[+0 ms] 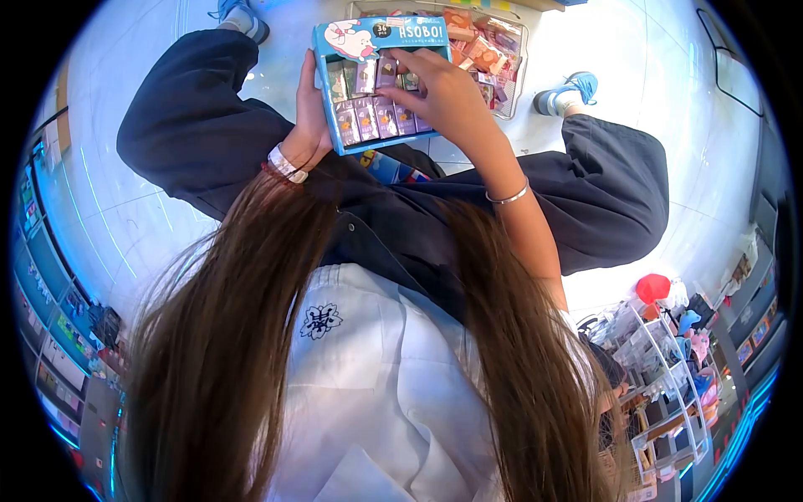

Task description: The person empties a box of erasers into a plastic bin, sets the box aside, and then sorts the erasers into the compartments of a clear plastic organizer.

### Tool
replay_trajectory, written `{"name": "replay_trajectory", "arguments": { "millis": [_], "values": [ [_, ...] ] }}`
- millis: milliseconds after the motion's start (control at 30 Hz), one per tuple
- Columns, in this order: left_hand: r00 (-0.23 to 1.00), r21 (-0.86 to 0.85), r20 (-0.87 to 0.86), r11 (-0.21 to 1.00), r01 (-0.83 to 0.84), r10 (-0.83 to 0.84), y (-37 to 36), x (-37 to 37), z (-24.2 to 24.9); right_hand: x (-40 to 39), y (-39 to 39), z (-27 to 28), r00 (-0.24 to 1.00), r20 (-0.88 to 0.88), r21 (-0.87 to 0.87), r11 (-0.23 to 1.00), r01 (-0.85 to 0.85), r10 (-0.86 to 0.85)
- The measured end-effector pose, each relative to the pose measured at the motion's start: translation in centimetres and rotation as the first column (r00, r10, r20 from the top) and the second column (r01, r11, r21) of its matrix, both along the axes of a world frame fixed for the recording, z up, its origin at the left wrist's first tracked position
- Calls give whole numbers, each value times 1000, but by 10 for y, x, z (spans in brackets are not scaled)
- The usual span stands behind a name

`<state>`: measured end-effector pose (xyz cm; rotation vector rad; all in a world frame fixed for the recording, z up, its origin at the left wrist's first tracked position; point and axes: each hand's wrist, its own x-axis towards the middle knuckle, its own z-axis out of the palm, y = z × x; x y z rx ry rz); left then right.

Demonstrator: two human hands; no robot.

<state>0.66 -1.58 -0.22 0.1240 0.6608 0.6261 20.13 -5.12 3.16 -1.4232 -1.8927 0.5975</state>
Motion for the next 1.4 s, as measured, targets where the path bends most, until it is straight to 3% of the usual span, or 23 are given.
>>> {"name": "replay_trajectory", "arguments": {
  "millis": [267, 367, 433, 500, 567, 633, 667, 700, 767, 833, 867, 900, 967, 1033, 1100, 1167, 1200, 1300, 1367, 1400],
  "values": [
    [1000, -34, -26, 999, -9, 8, -3, 2, 7, 3, -1, 1, 999, 41, -40, 999, -20, 21],
    [999, -51, 15, 998, -39, 40, -2, 3, 12, 11, 3, 12, 999, -29, -135, 991, -22, 19],
    [999, -23, -2, 999, -42, 42, 2, 2, 12, 33, 12, 22, 965, -258, -134, 991, 17, -52],
    [999, -8, 16, 999, -42, 43, 3, -2, 4, 43, 15, 19, 954, -299, -85, 996, 10, -35],
    [996, 8, -56, 998, -70, 70, 4, -3, 7, 78, 18, 24, 870, -475, -230, 973, 19, -129],
    [994, 8, -60, 996, -88, 89, 4, -7, 2, 114, 21, 9, 856, -388, -385, 904, 186, -341],
    [987, -8, 125, 995, -100, 100, 5, -13, -5, 120, 21, 3, 848, -397, -386, 902, 194, -352],
    [945, -27, 307, 994, -108, 111, 5, -16, -10, 135, 21, -15, 911, -96, -341, 873, 349, -402],
    [939, -20, 327, 994, -106, 107, 3, -16, -7, 150, 16, -45, 887, 320, -302, 852, 428, -332],
    [937, -24, 333, 994, -106, 108, 3, -15, -7, 152, 10, -94, 927, 308, -515, 782, 352, -214],
    [937, -24, 333, 994, -106, 108, 3, -16, -10, 156, 10, -107, 921, 303, -475, 799, 368, -245],
    [925, -81, 366, 994, -80, 104, 4, -16, -14, 154, 11, -117, 906, 413, -576, 745, 337, -90],
    [913, -137, 393, 989, -59, 109, 3, -16, -9, 148, 7, -135, 910, 414, -665, 676, 316, -18],
    [993, -36, -76, 995, -94, 91, 2, -9, 10, 141, 6, -142, 915, 403, -671, 685, 284, 15],
    [994, -30, -50, 994, -103, 101, 2, -11, 4, 134, 4, -147, 916, 399, -674, 690, 263, 40],
    [994, -40, 9, 994, -105, 106, 3, -11, 2, 125, 5, -152, 904, 427, -534, 806, 255, -3],
    [994, -41, 10, 994, -106, 107, 3, -11, 2, 121, 6, -146, 920, 391, -556, 797, 237, -2],
    [995, -45, 11, 994, -103, 103, 3, -13, -2, 123, -2, -178, 927, 375, -474, 853, 218, -29],
    [946, -88, 309, 993, -79, 103, 4, -17, -14, 119, -4, -190, 928, 369, -459, 858, 232, -53],
    [946, -89, 308, 993, -79, 102, 3, -17, -14, 117, -4, -191, 929, 363, -445, 862, 245, -77]
  ]
}}
